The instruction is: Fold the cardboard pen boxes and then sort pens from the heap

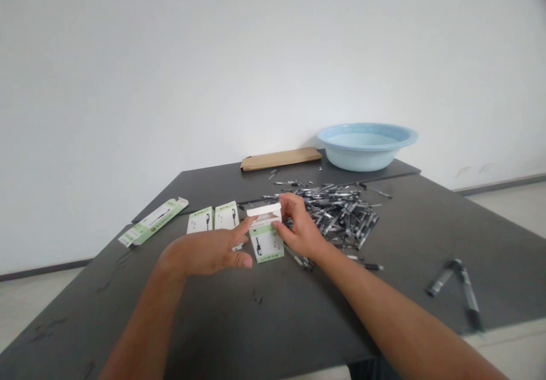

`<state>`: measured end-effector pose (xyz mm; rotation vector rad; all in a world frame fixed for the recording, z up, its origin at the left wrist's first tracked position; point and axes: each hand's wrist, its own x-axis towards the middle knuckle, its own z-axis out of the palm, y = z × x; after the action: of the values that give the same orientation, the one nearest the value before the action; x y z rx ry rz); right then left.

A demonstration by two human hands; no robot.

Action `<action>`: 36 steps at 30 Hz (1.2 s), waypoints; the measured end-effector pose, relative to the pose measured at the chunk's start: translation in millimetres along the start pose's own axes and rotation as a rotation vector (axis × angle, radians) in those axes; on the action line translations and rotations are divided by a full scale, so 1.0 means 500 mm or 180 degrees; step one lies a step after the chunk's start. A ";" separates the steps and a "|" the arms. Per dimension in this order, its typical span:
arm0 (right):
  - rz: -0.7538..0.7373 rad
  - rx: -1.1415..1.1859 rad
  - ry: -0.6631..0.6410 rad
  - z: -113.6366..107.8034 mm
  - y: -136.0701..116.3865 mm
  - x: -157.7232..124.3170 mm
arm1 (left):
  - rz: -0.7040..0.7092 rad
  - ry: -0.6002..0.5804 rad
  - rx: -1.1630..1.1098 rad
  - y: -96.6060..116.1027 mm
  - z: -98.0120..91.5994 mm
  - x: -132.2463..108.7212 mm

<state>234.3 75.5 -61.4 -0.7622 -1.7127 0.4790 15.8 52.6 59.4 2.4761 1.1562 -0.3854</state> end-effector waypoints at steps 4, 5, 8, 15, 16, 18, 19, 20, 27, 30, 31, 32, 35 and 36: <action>-0.0450 -0.0296 -0.0201 -0.012 -0.017 0.012 | -0.0034 -0.0044 -0.0064 0.003 -0.002 0.005; -0.0552 -0.0329 -0.0221 -0.013 -0.022 0.014 | -0.0035 -0.0061 -0.0089 0.004 -0.004 0.005; -0.0683 -0.0243 -0.0188 -0.013 -0.031 0.018 | 0.0025 -0.0111 -0.0185 0.004 -0.006 0.006; -0.0525 0.0016 -0.0004 -0.015 -0.029 0.026 | -0.0173 -0.0154 -0.0157 -0.008 0.000 0.007; -0.0485 0.0025 0.0025 -0.016 -0.028 0.027 | -0.0168 -0.0146 -0.0156 -0.010 0.001 0.007; -0.0437 0.0050 0.0047 -0.017 -0.026 0.028 | -0.0125 -0.0128 -0.0174 -0.012 0.001 0.006; -0.0420 0.0065 0.0048 -0.017 -0.025 0.028 | -0.0105 -0.0131 -0.0188 -0.013 0.001 0.005; -0.0410 0.0084 0.0049 -0.017 -0.024 0.028 | -0.0095 -0.0133 -0.0202 -0.013 0.001 0.004; -0.0325 0.0151 0.0141 -0.018 -0.018 0.026 | -0.0011 -0.0085 -0.0228 -0.015 -0.004 -0.003; -0.0284 0.0129 0.0207 -0.018 -0.019 0.024 | -0.0007 -0.0080 -0.0165 -0.017 -0.005 -0.004; -0.0291 0.0133 0.0219 -0.019 -0.020 0.024 | -0.0009 -0.0074 -0.0139 -0.018 -0.005 -0.005; -0.0304 0.0138 0.0221 -0.019 -0.022 0.023 | -0.0008 -0.0073 -0.0121 -0.021 -0.004 -0.005; -0.0312 0.0162 0.0161 -0.021 -0.023 0.024 | 0.0065 -0.0027 -0.0150 -0.031 -0.003 -0.009; -0.0287 0.0193 0.0143 -0.021 -0.022 0.024 | 0.0103 0.0005 -0.0176 -0.033 -0.003 -0.011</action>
<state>240.1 75.6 -42.8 -0.6450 -1.6757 0.4465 -0.5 59.4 59.2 2.4447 1.1108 -0.3378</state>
